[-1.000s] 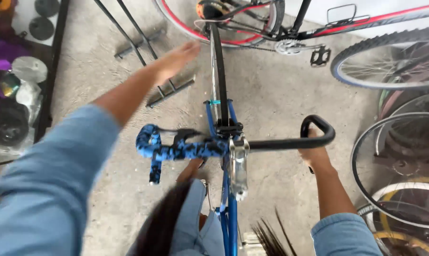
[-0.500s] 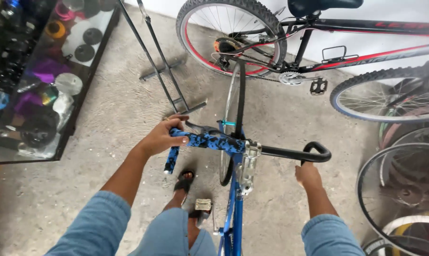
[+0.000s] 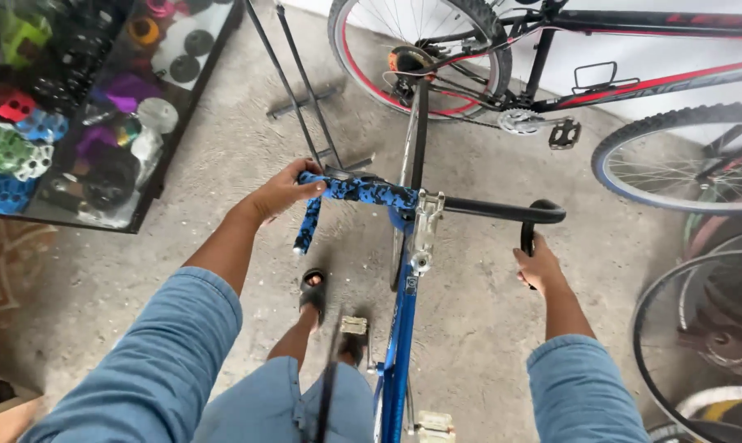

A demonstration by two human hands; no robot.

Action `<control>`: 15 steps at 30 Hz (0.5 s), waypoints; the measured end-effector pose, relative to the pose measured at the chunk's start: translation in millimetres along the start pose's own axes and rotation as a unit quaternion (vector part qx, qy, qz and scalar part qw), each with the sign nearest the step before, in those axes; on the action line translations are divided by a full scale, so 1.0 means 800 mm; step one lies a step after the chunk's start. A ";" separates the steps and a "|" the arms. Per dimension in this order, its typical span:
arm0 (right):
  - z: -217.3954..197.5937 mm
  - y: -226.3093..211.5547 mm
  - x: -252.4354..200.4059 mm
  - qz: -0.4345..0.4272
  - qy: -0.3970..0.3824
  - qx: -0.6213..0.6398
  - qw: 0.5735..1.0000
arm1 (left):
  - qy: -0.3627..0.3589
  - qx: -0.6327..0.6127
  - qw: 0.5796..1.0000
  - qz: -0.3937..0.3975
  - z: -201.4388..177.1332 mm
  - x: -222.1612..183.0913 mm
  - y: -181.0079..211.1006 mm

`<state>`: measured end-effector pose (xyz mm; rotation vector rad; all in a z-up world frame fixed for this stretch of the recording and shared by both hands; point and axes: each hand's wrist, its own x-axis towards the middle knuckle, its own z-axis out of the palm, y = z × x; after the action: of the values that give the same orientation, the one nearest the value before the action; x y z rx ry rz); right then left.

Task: Wrapping handlebar tape around a bicycle's drop bars and securing it with a bar end plug.

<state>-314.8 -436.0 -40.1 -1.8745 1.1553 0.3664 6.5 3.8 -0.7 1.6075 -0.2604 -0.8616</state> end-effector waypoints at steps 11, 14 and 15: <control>-0.009 -0.039 -0.020 0.019 0.032 -0.213 0.976 | 0.185 0.381 0.853 -0.304 0.037 0.038 -0.245; -0.013 -0.047 -0.028 0.020 0.034 -0.208 0.977 | 0.159 0.441 0.833 -0.294 0.037 0.048 -0.226; -0.011 -0.040 -0.027 0.021 0.030 -0.211 0.977 | 0.158 0.440 0.832 -0.299 0.046 0.036 -0.213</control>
<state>-301.4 -425.0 -4.3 -2.2407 1.2294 0.6226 -47.5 0.2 -169.0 2.7610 0.1339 -0.9775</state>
